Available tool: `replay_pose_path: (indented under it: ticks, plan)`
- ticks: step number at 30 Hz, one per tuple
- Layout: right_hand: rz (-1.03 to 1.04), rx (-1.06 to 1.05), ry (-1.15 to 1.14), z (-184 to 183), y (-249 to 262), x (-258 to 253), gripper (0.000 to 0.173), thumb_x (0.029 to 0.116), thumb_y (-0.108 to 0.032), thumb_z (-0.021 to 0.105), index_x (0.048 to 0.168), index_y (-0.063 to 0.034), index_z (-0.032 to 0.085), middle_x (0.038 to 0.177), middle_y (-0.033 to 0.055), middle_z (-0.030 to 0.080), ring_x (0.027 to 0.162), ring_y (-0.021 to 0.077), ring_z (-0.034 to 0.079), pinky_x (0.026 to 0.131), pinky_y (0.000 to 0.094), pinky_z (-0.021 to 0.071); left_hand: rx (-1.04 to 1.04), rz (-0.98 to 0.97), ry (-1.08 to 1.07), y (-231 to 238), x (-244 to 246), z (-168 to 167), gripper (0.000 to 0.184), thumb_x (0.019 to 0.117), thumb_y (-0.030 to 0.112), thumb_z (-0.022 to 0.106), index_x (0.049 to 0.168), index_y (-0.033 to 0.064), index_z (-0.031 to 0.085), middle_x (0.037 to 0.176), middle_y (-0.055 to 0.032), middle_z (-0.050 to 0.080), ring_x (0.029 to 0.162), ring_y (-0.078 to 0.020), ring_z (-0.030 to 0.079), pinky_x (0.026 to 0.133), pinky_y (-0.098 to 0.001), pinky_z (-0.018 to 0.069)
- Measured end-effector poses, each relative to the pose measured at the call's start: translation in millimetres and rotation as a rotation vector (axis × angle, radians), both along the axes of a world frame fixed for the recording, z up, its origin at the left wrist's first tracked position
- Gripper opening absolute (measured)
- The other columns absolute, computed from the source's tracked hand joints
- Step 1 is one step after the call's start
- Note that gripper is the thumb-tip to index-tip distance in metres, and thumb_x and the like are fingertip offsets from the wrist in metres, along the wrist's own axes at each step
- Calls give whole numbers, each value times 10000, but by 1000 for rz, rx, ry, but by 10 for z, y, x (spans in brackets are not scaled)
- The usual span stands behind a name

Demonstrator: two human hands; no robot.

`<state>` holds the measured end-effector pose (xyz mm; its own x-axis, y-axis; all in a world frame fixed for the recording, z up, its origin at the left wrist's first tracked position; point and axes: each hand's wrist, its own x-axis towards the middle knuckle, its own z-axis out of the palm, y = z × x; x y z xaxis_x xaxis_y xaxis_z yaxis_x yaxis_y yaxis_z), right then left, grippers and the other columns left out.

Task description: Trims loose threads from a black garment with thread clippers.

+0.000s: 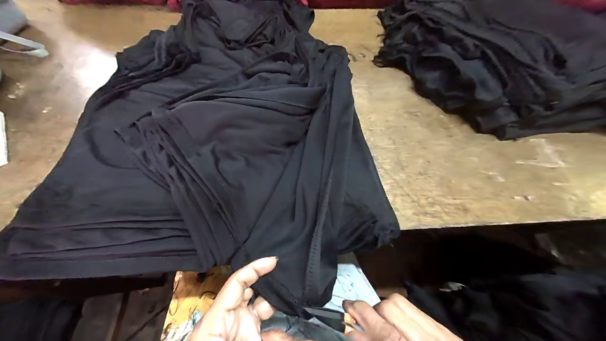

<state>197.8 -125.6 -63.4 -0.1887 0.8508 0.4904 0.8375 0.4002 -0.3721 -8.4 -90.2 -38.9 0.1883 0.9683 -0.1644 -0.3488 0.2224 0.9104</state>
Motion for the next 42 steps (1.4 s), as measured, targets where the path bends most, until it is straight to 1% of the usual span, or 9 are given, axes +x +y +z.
replay_pose_path:
  ticks: [5,11,17,21,30,37,38,40,42]
  plan:
    - [26,-2,3,-13,-2,16,342,1060,-292,512,1071,-12,707,716,82,569,662,216,532,592,300,428,-41,-8,-42,18,-25,-14,824,654,-242,791,1394,-115,451,1329,-200,606,1034,-289,733,741,-441,679]
    - [27,48,-13,-4,71,-55,314,1055,-272,529,1044,-19,717,686,64,538,637,201,502,579,286,407,-50,5,-15,8,-4,5,826,649,-245,787,1390,-115,447,1305,-192,621,1011,-277,740,730,-429,681]
    - [27,61,29,-60,54,-45,361,1067,-316,516,1081,-11,708,744,102,618,642,219,567,594,308,458,-60,26,-14,16,-5,-15,860,635,-238,801,1400,-127,425,1301,-207,610,1045,-300,730,738,-450,682]
    - [35,52,-1,-27,69,-61,307,1049,-266,542,1059,-11,712,695,64,533,639,199,496,580,284,406,-58,26,12,15,14,-4,866,634,-243,799,1404,-122,421,1305,-205,605,1025,-292,736,720,-440,684]
    - [12,42,-6,-121,145,-104,302,1056,-267,520,953,-47,700,681,55,561,634,188,535,570,285,426,-47,10,62,13,23,0,888,622,-239,804,1406,-132,404,1314,-202,606,1018,-278,736,690,-407,682]
    - [74,-52,176,-150,129,79,430,1107,-353,382,1125,-20,654,807,109,567,743,197,548,666,266,460,-74,-34,-39,47,-81,41,914,644,-222,787,1445,-112,361,1348,-181,588,1123,-285,702,774,-433,669]
    - [101,-86,236,-156,133,73,456,1101,-400,393,1144,-21,642,837,112,574,769,186,553,691,254,466,-70,-46,-60,45,-95,46,923,647,-224,781,1456,-119,350,1367,-186,570,1146,-295,690,803,-448,665]
    - [114,-118,357,-181,160,2,556,1029,-539,530,1144,-6,638,875,131,632,788,175,597,717,265,498,-64,-82,-104,42,-120,73,960,660,-222,779,1489,-131,303,1402,-203,539,1186,-323,665,856,-478,648]
    - [96,-103,398,-221,228,-94,516,939,-495,713,1104,-10,653,871,122,660,782,158,613,702,251,509,-55,-108,-138,34,-118,107,1019,646,-239,771,1515,-141,247,1412,-228,537,1172,-351,675,833,-495,656]
